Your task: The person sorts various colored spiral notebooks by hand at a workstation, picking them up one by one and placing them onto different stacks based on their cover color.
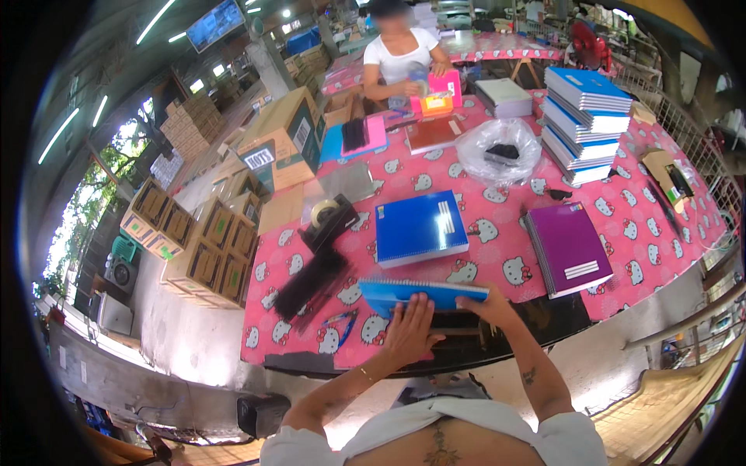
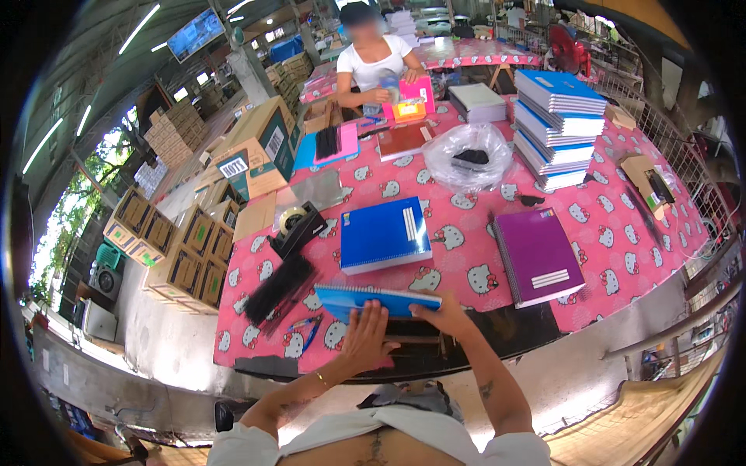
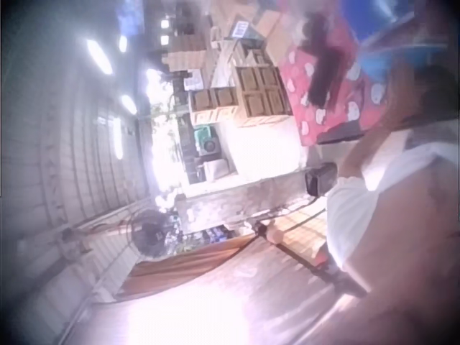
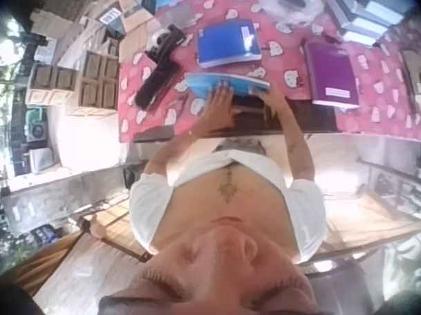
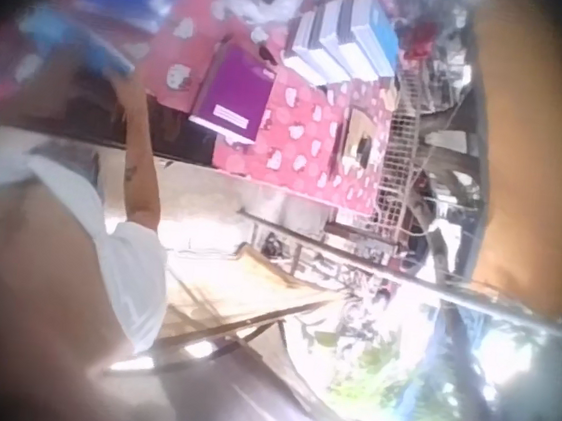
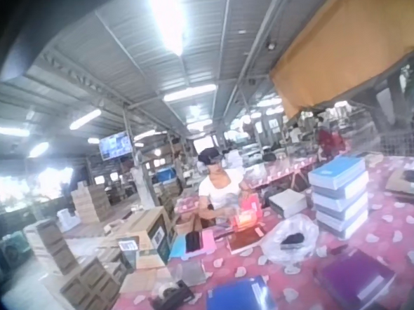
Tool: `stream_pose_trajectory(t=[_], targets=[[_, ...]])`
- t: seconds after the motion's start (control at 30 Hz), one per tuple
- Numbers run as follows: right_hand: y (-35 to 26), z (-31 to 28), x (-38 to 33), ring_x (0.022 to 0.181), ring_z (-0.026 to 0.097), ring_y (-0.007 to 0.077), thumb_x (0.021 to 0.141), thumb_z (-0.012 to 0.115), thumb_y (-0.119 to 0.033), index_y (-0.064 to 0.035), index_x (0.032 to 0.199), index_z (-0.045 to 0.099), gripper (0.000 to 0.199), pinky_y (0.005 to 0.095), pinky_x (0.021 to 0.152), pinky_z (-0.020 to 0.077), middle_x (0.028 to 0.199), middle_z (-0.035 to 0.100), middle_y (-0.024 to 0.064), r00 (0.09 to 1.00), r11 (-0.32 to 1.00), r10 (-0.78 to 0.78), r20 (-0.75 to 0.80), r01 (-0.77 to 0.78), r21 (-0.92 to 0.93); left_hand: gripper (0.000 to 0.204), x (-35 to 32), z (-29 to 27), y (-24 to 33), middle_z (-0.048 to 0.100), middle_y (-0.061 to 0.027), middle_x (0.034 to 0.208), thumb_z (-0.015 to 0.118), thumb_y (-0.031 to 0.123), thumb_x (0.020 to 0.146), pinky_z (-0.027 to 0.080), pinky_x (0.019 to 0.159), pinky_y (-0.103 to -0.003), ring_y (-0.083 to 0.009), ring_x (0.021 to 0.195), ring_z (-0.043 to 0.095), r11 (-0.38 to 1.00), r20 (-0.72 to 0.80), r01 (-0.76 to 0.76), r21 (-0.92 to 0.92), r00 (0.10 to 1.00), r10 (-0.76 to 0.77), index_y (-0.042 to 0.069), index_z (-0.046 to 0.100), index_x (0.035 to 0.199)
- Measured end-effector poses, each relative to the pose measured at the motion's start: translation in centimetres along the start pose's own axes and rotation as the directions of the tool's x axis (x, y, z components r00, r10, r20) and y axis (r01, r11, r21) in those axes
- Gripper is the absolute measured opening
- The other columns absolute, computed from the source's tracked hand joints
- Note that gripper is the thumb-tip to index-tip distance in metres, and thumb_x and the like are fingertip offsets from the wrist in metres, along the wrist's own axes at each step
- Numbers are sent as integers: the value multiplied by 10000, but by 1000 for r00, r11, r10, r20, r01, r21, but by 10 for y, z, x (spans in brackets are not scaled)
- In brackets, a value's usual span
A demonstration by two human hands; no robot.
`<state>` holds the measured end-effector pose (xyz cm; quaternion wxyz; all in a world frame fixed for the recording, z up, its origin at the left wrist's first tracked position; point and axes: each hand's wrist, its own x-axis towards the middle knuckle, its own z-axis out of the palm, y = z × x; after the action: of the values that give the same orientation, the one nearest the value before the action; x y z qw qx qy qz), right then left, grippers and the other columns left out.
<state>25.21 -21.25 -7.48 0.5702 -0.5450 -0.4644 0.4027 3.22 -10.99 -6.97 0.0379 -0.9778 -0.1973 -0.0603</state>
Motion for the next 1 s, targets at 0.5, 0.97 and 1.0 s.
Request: stream_pose_trajectory(t=[0.5,0.97,1.0], targets=[[13,5,-2,907,631,94,920,719,-108,14,1275,645,383,277,780,535,977,706,40,994,994,-112,15,112,-10,852,-9,33,11,352,-296,1548,535,564,934,192,1180,-615,-431,1473,295,954,-234,-294,68,924,301,-86,379,1462],[5,4,-12,979,626,112,902,672,-25,-5,1266,646,366,299,865,513,1060,722,61,987,987,-158,10,158,4,839,40,-11,31,342,-305,1548,547,530,928,185,1186,-599,-430,1473,293,984,-293,-178,-33,942,160,-95,380,1462],[12,7,-13,984,625,125,889,656,8,-6,1267,642,378,304,866,509,1067,709,67,983,983,-183,8,183,-17,828,22,11,37,343,-308,1545,561,509,923,205,1181,-597,-428,1469,299,959,-278,-269,-91,932,234,-93,382,1462]])
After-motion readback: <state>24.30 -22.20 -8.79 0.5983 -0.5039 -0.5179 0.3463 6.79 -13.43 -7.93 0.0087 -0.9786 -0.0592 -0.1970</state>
